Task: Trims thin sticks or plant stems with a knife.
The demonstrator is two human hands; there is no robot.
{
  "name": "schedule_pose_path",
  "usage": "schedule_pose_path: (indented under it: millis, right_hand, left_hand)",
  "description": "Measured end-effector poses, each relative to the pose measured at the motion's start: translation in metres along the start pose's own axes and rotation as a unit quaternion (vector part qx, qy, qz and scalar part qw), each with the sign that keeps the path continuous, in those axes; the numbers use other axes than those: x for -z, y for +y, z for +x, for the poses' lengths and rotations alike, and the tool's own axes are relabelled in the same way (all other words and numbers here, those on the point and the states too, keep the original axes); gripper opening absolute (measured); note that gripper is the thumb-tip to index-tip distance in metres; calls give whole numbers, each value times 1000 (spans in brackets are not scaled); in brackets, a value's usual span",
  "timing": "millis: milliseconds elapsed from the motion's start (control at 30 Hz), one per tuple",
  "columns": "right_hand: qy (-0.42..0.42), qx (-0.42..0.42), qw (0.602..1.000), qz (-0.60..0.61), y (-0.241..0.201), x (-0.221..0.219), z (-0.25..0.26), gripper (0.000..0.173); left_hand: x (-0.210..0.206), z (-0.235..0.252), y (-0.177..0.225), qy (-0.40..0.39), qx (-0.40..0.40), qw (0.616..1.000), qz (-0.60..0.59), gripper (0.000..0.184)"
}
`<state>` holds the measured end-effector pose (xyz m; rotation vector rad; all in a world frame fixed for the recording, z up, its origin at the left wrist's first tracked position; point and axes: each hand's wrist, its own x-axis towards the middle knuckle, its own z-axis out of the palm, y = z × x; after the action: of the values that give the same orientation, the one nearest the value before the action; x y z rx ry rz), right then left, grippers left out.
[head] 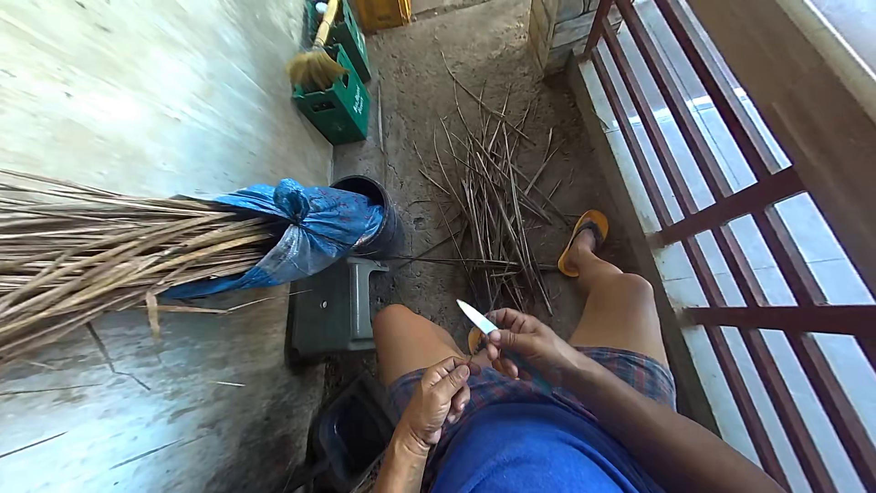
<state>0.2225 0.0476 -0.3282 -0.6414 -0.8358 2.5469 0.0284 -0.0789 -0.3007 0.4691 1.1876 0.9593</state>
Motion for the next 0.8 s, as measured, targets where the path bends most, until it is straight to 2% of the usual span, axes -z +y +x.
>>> schedule_pose_path:
  millis: [167,367,533,800]
  right_hand:
    - [-38,15,999,-14,16,-5,1,26]
    - [-102,-14,991,-82,20,-5,0,25]
    - [-120,-34,991,-51,19,-3,0,21]
    - [-62,-28,998,2,4,3,-1,22]
  left_hand:
    - [2,1,1,-19,-3,1000,-17,30]
    - [-1,2,5,-11,-19,1000,-21,28]
    - [-2,0,4,-15,-16,1000,-9,31]
    - [-1,-1,5,-35,-2,999,-10,29]
